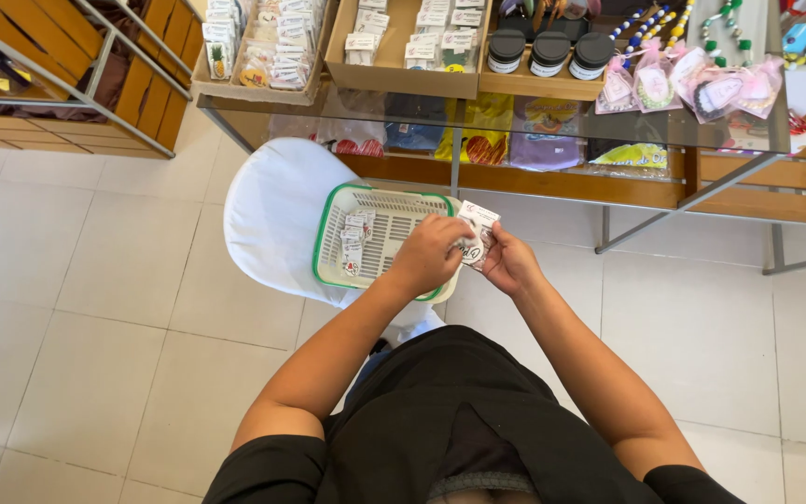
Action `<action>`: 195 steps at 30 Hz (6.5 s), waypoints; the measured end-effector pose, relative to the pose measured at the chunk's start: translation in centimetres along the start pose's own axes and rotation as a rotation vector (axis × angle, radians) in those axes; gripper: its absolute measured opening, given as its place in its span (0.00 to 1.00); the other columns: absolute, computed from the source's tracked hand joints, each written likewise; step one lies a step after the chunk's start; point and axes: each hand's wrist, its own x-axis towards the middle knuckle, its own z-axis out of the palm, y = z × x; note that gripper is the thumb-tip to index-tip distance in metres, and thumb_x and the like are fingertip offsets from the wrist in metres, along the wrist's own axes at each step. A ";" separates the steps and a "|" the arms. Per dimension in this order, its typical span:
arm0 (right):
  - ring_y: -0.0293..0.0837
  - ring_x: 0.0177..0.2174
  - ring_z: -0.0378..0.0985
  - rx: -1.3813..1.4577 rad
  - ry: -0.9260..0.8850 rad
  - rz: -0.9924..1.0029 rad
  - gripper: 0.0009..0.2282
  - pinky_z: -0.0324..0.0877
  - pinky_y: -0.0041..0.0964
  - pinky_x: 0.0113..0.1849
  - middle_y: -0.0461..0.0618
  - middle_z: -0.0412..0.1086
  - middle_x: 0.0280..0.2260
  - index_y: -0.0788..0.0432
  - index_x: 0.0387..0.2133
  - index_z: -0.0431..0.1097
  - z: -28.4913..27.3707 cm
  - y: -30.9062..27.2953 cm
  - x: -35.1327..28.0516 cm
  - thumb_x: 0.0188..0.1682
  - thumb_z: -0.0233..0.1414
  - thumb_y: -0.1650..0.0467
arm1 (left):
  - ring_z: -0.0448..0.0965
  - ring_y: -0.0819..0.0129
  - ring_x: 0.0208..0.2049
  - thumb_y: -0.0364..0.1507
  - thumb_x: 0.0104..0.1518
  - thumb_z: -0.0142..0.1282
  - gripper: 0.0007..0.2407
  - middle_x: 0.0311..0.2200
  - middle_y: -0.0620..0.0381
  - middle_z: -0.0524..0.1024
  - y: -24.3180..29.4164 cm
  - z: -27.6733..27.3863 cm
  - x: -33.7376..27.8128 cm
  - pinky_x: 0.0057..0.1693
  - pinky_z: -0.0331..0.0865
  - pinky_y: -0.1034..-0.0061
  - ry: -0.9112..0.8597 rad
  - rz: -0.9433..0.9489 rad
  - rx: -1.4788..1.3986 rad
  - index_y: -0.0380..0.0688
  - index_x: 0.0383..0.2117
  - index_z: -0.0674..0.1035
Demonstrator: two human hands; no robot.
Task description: Sorting and organizing souvenir stickers and small items into display boxes from a basket.
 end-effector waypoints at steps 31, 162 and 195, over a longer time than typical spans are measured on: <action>0.52 0.36 0.84 -0.057 0.172 -0.032 0.11 0.81 0.55 0.37 0.52 0.78 0.37 0.51 0.45 0.70 12.5 -0.2 13.4 0.56 0.53 0.60 | 0.77 0.60 0.52 0.21 0.54 0.54 0.19 0.49 0.46 0.79 -11.1 -4.9 2.6 0.58 0.70 0.67 0.243 -0.577 -0.830 0.51 0.54 0.80; 0.39 0.26 0.77 -0.909 0.315 -0.398 0.11 0.81 0.38 0.26 0.47 0.70 0.30 0.60 0.40 0.71 21.8 -19.8 53.3 0.46 0.61 0.73 | 0.76 0.59 0.55 0.31 0.61 0.56 0.08 0.44 0.51 0.82 -43.4 -3.4 25.9 0.61 0.67 0.63 0.357 -0.802 -0.631 0.51 0.44 0.84; 0.46 0.42 0.82 -0.799 0.227 -0.218 0.21 0.80 0.38 0.43 0.55 0.70 0.47 0.57 0.57 0.61 20.7 -21.9 55.6 0.49 0.45 0.82 | 0.72 0.46 0.60 0.36 0.63 0.47 0.14 0.54 0.45 0.77 -49.2 4.2 31.9 0.65 0.65 0.55 -0.119 -1.002 -0.240 0.55 0.52 0.81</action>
